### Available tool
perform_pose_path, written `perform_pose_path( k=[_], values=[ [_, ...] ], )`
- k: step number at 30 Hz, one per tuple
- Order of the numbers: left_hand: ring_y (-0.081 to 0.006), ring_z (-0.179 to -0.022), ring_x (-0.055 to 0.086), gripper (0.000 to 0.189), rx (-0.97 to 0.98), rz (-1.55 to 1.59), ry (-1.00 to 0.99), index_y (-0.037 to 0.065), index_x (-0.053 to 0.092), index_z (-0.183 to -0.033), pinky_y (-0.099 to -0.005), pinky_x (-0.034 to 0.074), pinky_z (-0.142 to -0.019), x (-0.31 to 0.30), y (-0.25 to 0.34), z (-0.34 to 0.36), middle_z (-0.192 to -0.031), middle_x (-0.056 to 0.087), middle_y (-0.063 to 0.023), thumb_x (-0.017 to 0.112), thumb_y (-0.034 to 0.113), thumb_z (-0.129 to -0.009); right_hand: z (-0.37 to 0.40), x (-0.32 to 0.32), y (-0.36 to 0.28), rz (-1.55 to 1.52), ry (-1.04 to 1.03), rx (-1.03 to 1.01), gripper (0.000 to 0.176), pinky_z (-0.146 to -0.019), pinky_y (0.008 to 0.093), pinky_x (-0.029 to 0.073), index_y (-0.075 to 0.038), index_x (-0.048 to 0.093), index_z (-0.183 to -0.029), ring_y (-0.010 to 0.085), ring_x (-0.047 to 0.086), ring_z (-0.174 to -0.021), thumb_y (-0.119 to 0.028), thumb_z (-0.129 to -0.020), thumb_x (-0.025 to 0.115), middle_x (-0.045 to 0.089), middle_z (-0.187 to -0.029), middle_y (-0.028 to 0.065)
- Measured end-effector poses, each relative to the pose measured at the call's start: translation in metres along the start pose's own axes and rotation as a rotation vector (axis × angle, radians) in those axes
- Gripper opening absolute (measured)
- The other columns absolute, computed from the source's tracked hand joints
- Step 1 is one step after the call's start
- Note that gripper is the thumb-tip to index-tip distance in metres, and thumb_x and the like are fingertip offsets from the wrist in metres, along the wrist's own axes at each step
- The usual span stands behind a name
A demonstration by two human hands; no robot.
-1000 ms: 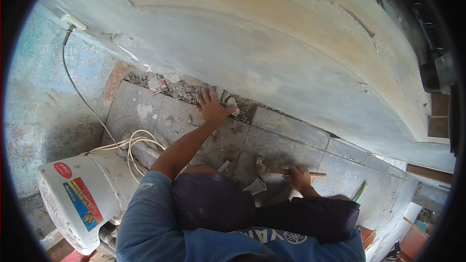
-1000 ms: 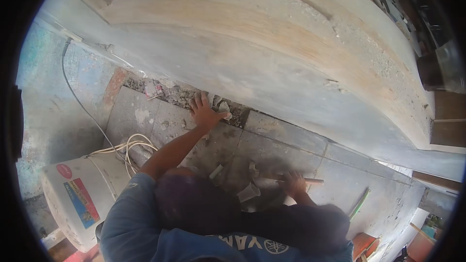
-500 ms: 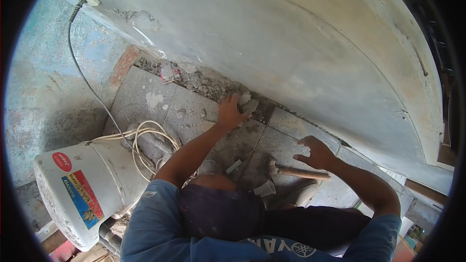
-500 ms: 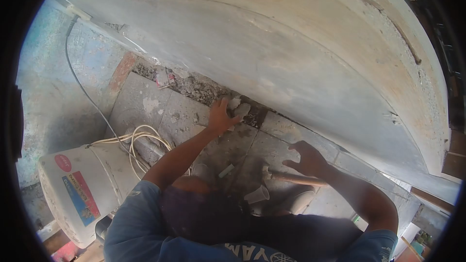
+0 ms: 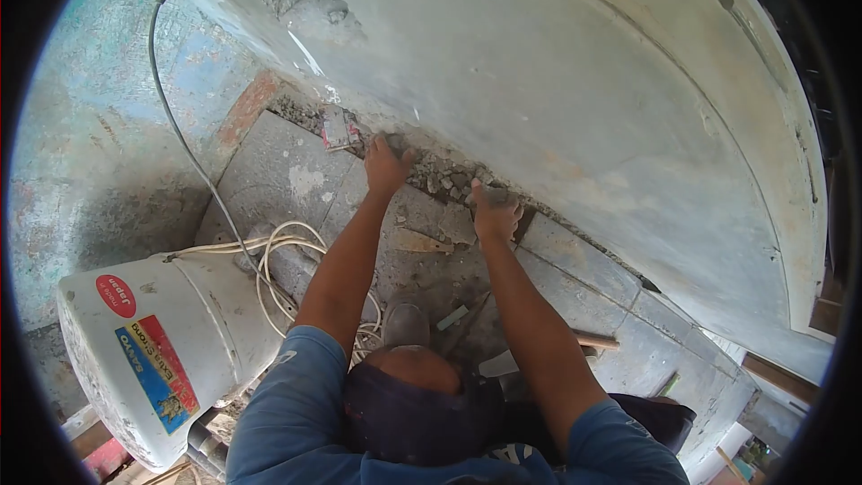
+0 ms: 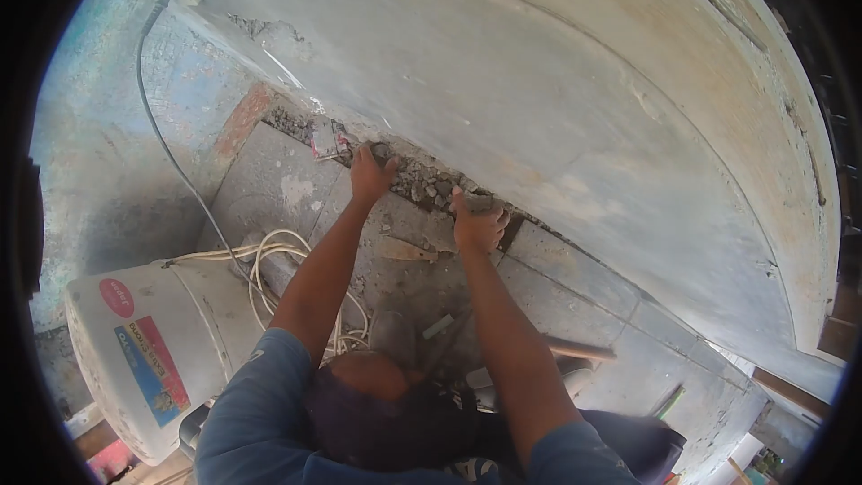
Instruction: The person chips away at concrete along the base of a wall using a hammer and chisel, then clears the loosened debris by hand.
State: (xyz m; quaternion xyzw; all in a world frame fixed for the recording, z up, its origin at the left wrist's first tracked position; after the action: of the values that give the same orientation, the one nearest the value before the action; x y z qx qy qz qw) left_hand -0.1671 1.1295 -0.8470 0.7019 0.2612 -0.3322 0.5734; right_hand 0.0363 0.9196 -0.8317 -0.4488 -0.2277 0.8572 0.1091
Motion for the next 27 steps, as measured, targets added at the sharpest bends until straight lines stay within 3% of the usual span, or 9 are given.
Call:
perform_pose_path(
  k=[3, 6, 11, 13, 16, 18, 22, 25, 27],
  values=[
    [-0.0422, -0.108, 0.047, 0.054, 0.154, -0.121, 0.029, -0.001, 0.049, -0.109, -0.0488, 0.040, -0.092, -0.002, 0.009, 0.006, -0.116, 0.049, -0.0250, 0.072, 0.028, -0.069, -0.004, 0.004, 0.000, -0.008, 0.026, -0.004, 0.098, -0.103, 0.0533, 0.030, -0.007, 0.037, -0.134, 0.0411, 0.030, -0.130, -0.069, -0.064, 0.067, 0.035, -0.138, 0.0200],
    [-0.0422, -0.105, 0.048, 0.047, 0.196, -0.044, -0.027, 0.000, 0.051, -0.102, -0.0492, 0.041, -0.089, -0.009, 0.011, 0.011, -0.112, 0.050, -0.0243, 0.073, 0.026, -0.068, 0.004, 0.006, -0.009, 0.028, -0.026, -0.073, 0.091, -0.101, 0.0548, 0.030, -0.009, 0.041, -0.129, 0.0406, 0.033, -0.127, -0.066, -0.064, 0.069, 0.038, -0.136, 0.0185],
    [-0.0425, -0.104, 0.047, 0.046, 0.223, 0.055, -0.017, 0.002, 0.052, -0.102, -0.0511, 0.041, -0.087, -0.015, 0.008, -0.003, -0.110, 0.049, -0.0247, 0.073, 0.026, -0.069, 0.010, 0.003, -0.015, 0.089, -0.096, -0.127, 0.085, -0.102, 0.0552, 0.028, -0.013, 0.042, -0.128, 0.0398, 0.032, -0.128, -0.065, -0.065, 0.068, 0.036, -0.138, 0.0175],
    [-0.0424, -0.104, 0.047, 0.046, 0.170, 0.045, 0.034, 0.002, 0.051, -0.102, -0.0519, 0.040, -0.087, -0.015, 0.009, -0.002, -0.109, 0.049, -0.0247, 0.073, 0.026, -0.069, 0.014, -0.004, -0.007, 0.044, 0.100, -0.020, 0.083, -0.102, 0.0556, 0.027, -0.015, 0.044, -0.127, 0.0387, 0.029, -0.130, -0.066, -0.066, 0.067, 0.031, -0.141, 0.0182],
    [-0.0424, -0.103, 0.048, 0.047, 0.128, 0.048, 0.015, 0.003, 0.051, -0.104, -0.0527, 0.040, -0.087, -0.002, 0.018, 0.008, -0.106, 0.049, -0.0249, 0.072, 0.026, -0.069, 0.016, 0.016, -0.019, 0.098, 0.100, -0.075, 0.082, -0.103, 0.0560, 0.025, -0.018, 0.045, -0.128, 0.0391, 0.026, -0.132, -0.068, -0.065, 0.065, 0.027, -0.143, 0.0202],
    [-0.0411, -0.099, 0.050, 0.046, 0.199, -0.171, 0.059, 0.004, 0.050, -0.105, -0.0520, 0.040, -0.083, -0.004, 0.032, 0.020, -0.105, 0.051, -0.0224, 0.071, 0.025, -0.070, 0.023, 0.017, -0.028, 0.126, 0.042, -0.064, 0.083, -0.102, 0.0565, 0.025, -0.020, 0.044, -0.129, 0.0401, 0.026, -0.132, -0.069, -0.066, 0.064, 0.027, -0.143, 0.0213],
    [-0.0393, -0.095, 0.052, 0.042, 0.216, 0.049, -0.154, 0.006, 0.051, -0.104, -0.0507, 0.041, -0.079, 0.007, 0.034, 0.025, -0.103, 0.052, -0.0196, 0.069, 0.022, -0.070, 0.027, 0.014, -0.032, 0.212, -0.075, -0.110, 0.084, -0.102, 0.0579, 0.024, -0.023, 0.043, -0.132, 0.0428, 0.026, -0.131, -0.071, -0.066, 0.062, 0.026, -0.143, 0.0230],
    [-0.0383, -0.090, 0.054, 0.040, 0.284, 0.064, -0.137, 0.007, 0.053, -0.104, -0.0497, 0.041, -0.075, 0.008, 0.045, 0.034, -0.099, 0.054, -0.0171, 0.068, 0.021, -0.069, 0.027, 0.004, -0.029, 0.195, -0.063, -0.073, 0.086, -0.102, 0.0587, 0.023, -0.022, 0.042, -0.133, 0.0427, 0.026, -0.131, -0.072, -0.066, 0.061, 0.026, -0.143, 0.0236],
    [-0.0385, -0.087, 0.054, 0.039, 0.378, 0.087, -0.020, 0.008, 0.057, -0.103, -0.0502, 0.041, -0.074, -0.003, 0.061, 0.042, -0.097, 0.055, -0.0176, 0.067, 0.023, -0.069, 0.024, 0.008, -0.024, 0.182, -0.048, -0.057, 0.085, -0.102, 0.0589, 0.023, -0.022, 0.042, -0.133, 0.0423, 0.026, -0.131, -0.072, -0.067, 0.060, 0.027, -0.143, 0.0234]
  ],
)
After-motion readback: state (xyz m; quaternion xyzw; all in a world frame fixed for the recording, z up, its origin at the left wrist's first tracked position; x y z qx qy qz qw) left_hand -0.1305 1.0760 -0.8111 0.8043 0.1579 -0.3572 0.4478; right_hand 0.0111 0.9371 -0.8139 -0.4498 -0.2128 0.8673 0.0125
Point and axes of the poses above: each hand's wrist, its own z-axis away from the middle knuckle, its own x-axis out of the palm, y = z × x, the point moved 8 cm from there along -z, towards the middle knuckle
